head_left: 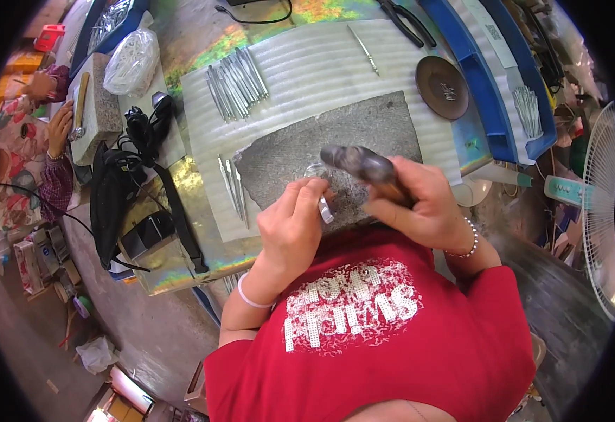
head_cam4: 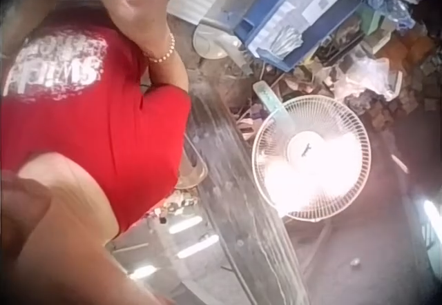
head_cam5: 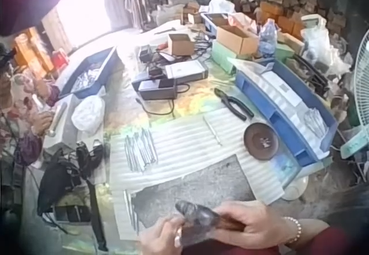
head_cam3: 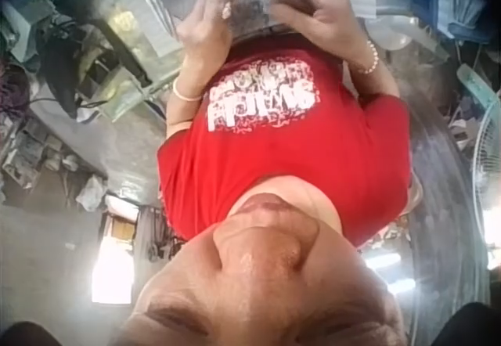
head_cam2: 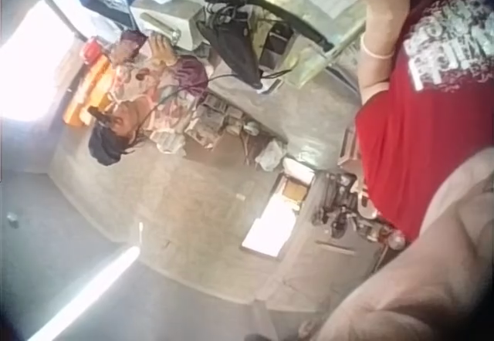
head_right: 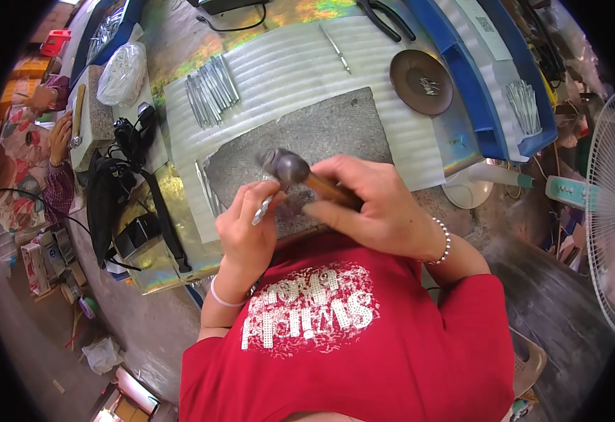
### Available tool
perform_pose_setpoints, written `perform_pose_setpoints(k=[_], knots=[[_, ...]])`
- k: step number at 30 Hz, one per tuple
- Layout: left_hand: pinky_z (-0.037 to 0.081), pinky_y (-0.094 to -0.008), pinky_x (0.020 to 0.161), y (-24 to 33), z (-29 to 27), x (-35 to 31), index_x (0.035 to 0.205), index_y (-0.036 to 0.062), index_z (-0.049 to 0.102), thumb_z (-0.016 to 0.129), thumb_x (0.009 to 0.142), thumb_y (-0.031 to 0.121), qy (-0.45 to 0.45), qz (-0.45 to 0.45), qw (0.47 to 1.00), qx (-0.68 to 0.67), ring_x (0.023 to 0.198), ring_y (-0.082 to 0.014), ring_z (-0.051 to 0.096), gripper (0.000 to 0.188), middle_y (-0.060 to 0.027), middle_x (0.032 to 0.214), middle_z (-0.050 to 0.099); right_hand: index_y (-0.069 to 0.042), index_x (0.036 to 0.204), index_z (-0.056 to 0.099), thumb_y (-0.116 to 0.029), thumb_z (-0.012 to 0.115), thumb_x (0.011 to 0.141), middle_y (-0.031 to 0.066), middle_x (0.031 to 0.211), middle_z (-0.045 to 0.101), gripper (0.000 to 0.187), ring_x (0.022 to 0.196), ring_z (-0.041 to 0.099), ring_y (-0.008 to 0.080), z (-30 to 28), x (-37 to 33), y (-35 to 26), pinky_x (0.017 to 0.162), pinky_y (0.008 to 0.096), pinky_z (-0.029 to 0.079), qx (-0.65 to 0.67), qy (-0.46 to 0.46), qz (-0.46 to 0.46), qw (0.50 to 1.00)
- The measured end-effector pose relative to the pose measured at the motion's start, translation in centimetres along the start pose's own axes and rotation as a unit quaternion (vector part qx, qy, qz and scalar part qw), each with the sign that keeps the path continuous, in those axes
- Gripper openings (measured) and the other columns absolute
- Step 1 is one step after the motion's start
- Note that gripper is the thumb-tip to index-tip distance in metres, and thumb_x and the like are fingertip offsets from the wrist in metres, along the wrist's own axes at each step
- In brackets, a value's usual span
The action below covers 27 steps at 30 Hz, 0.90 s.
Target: Manually stamping metal components using a hammer and a punch tool on a stone block.
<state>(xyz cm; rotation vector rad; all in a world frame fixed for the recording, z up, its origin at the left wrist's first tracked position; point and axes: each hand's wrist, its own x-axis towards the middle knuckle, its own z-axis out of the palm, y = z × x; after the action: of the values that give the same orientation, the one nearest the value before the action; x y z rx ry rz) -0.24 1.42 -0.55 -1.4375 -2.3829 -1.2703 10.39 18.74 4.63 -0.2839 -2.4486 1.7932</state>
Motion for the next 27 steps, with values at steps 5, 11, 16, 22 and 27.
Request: perform_pose_setpoints(k=[5,11,16,22,27], knots=[[0.049,-0.0342,0.05,-0.1,-1.0,0.0,0.093,0.0049,0.06,0.063,0.067,0.001,-0.046,0.025,0.999,-0.014,0.069,-0.0265,0.065,0.026,-0.0121,0.085,0.063,-0.001,0.098,0.061,-0.01,0.073,0.073,0.0116,0.075,0.057,0.029,0.063,0.058,0.0265,0.9,2.7,-2.2,0.058,0.0325,0.047,-0.028,-0.052,-0.199,0.978],[0.051,-0.0342,0.051,-1.0,-0.9,-0.3,0.092,0.0071,0.059,0.064,0.068,0.002,-0.05,0.016,0.998,-0.019,0.062,-0.025,0.063,0.025,-0.0076,0.085,0.062,-0.002,0.104,0.054,-0.001,0.065,0.079,0.0109,0.085,0.057,0.028,0.065,0.058,0.0193,1.0,2.7,-4.8,0.057,0.0295,0.046,-0.021,-0.077,-0.124,0.989],[0.049,-0.0324,0.048,-1.2,-0.9,0.1,0.09,0.0057,0.056,0.06,0.068,-0.003,-0.018,0.026,0.998,-0.058,0.06,-0.0232,0.061,0.024,-0.007,0.078,0.056,0.001,0.113,0.049,0.009,0.053,0.078,0.0057,0.081,0.059,0.036,0.063,0.052,0.0111,-1.0,0.1,-5.9,0.065,0.0234,0.046,-0.014,-0.077,-0.099,0.992],[0.048,-0.0315,0.047,-1.4,-0.9,0.3,0.088,0.0058,0.056,0.059,0.067,-0.004,-0.032,0.017,0.997,-0.074,0.059,-0.022,0.061,0.024,-0.006,0.075,0.055,0.003,0.12,0.05,0.001,0.062,0.078,0.0137,0.085,0.062,0.043,0.066,0.062,0.0231,-2.1,0.0,-7.2,0.058,0.03,0.05,-0.142,-0.09,-0.158,0.973],[0.048,-0.0315,0.046,-1.6,-0.7,0.5,0.088,0.0061,0.056,0.058,0.066,-0.004,-0.03,0.02,0.997,-0.068,0.059,-0.0222,0.06,0.024,-0.006,0.074,0.055,0.006,0.124,0.048,0.004,0.066,0.073,0.017,0.091,0.062,0.054,0.066,0.062,0.0249,-2.6,-0.1,-7.3,0.055,0.0314,0.05,-0.213,-0.108,-0.17,0.956]])
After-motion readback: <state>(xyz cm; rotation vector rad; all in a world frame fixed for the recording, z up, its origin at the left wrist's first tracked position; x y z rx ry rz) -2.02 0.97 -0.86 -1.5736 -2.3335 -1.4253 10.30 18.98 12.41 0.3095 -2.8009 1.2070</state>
